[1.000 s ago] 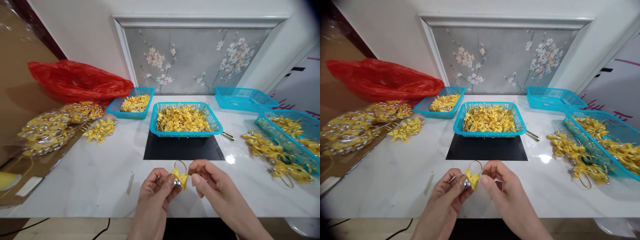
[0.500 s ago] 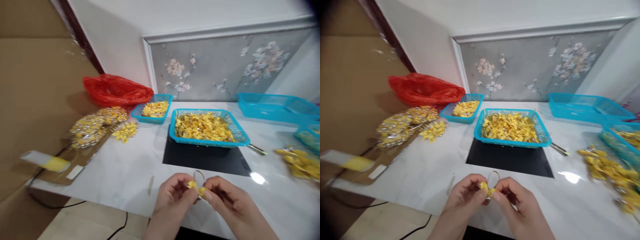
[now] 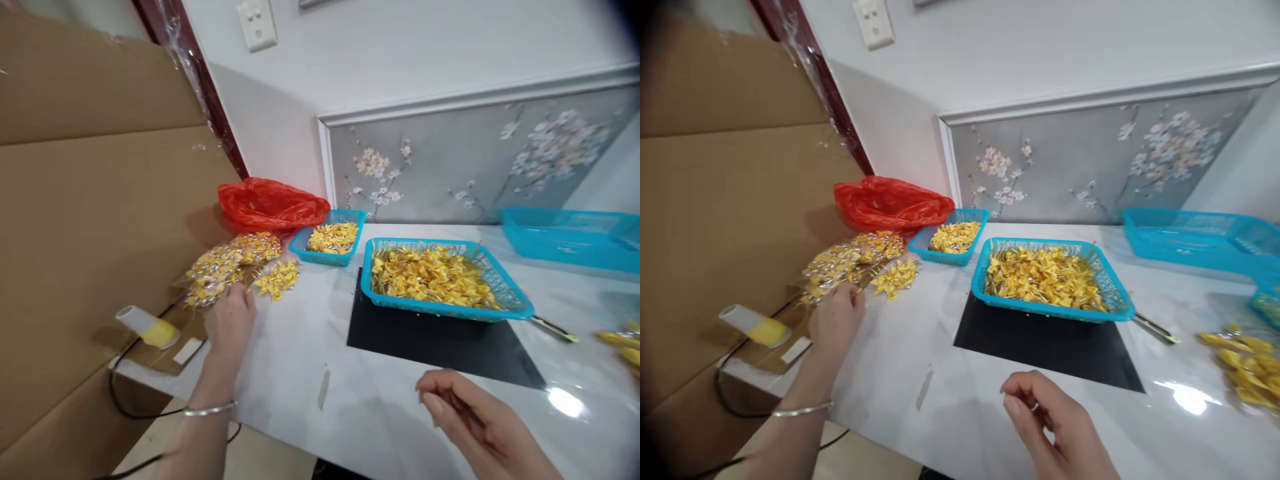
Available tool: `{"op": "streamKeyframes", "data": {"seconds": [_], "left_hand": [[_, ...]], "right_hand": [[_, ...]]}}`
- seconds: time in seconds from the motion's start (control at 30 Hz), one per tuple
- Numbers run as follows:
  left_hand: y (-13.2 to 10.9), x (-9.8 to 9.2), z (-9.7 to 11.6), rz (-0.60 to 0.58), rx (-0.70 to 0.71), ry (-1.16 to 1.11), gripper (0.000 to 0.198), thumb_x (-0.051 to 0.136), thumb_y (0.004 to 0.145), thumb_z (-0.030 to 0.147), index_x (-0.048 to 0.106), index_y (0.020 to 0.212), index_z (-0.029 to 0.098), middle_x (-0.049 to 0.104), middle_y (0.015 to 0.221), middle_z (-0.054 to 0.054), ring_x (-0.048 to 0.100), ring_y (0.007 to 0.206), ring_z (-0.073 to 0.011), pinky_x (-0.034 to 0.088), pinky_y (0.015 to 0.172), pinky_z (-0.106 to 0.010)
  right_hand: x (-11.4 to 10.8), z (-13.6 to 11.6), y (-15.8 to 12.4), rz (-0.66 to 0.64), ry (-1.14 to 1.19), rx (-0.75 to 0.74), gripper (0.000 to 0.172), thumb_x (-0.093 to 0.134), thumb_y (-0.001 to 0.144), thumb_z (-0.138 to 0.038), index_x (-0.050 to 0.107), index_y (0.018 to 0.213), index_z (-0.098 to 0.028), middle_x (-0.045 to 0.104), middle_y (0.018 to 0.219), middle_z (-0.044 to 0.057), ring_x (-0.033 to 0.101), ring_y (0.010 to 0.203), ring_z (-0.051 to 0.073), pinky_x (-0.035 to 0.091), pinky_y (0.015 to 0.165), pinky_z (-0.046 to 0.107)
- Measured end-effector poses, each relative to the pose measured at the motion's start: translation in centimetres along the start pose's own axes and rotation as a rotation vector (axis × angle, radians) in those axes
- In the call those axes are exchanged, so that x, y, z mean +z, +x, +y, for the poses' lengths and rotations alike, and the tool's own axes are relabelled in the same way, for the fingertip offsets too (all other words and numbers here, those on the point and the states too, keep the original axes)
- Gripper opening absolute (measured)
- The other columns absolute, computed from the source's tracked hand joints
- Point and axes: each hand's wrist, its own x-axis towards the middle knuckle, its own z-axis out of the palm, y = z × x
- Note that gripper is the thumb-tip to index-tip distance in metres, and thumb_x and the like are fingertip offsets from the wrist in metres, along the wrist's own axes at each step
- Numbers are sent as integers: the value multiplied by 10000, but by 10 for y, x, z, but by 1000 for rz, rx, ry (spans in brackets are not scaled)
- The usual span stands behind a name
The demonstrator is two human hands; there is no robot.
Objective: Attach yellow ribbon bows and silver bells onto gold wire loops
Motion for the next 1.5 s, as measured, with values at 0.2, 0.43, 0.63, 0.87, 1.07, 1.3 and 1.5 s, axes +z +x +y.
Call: {"op": "streamKeyframes", "data": {"seconds": [0.2, 0.43, 0.63, 0.87, 1.07, 1.3, 1.5], "left_hand": [[25, 11, 2, -152, 86, 267, 259, 578, 912, 315, 617, 1106, 148, 660, 1105, -78, 651, 948, -234, 535, 814, -445], [21, 4, 14, -211, 208, 308, 300, 488, 938, 366, 666, 960, 125, 684, 924, -65, 666, 873, -272, 518, 760, -436], [-6, -1, 22, -168, 242, 136, 352, 451, 884, 348, 691, 1029, 135, 728, 906, -124, 681, 875, -369, 487, 758, -432], [-82, 16, 39, -237, 358, -393, 262, 530, 818, 423, 711, 848, 236, 769, 881, -31, 696, 754, -210, 524, 652, -231], [-128, 18, 74, -386, 453, -685, 179, 573, 846, 329, 703, 768, 233, 737, 757, -19, 674, 678, -176, 508, 616, -197], [-152, 27, 95, -533, 501, -853, 160, 598, 842, 259, 700, 723, 229, 708, 684, -16, 622, 590, -156, 447, 567, -195], [-165, 31, 102, -563, 379, -952, 199, 601, 837, 307, 706, 682, 239, 653, 620, -5, 574, 568, -151, 409, 540, -213]], "right_hand": [[-16, 2, 5, 23, -56, -42, 291, 525, 878, -468, 656, 800, -220, 547, 629, -4, 488, 564, 148, 411, 507, 234], [-70, -2, 44, 130, -436, -176, 212, 510, 906, -370, 653, 920, -213, 655, 743, 26, 577, 607, 169, 448, 520, 259], [-76, -4, 107, 175, -692, -298, 205, 493, 916, -259, 684, 952, -193, 679, 984, 92, 640, 864, 237, 484, 773, 361], [-60, 5, 151, 77, -739, -242, 185, 607, 898, -282, 651, 765, -161, 662, 768, 13, 624, 694, 152, 505, 702, 330], [-84, 2, 158, 192, -502, -271, 225, 565, 913, -342, 593, 785, -160, 597, 744, -9, 573, 673, 137, 476, 638, 293], [-102, -4, 153, 218, -150, -257, 259, 503, 873, -445, 518, 772, -208, 524, 631, -29, 412, 496, 111, 331, 474, 255], [-102, -9, 149, 150, -16, -246, 249, 654, 793, -393, 537, 682, -203, 483, 603, -37, 372, 546, 120, 280, 518, 263]]}}
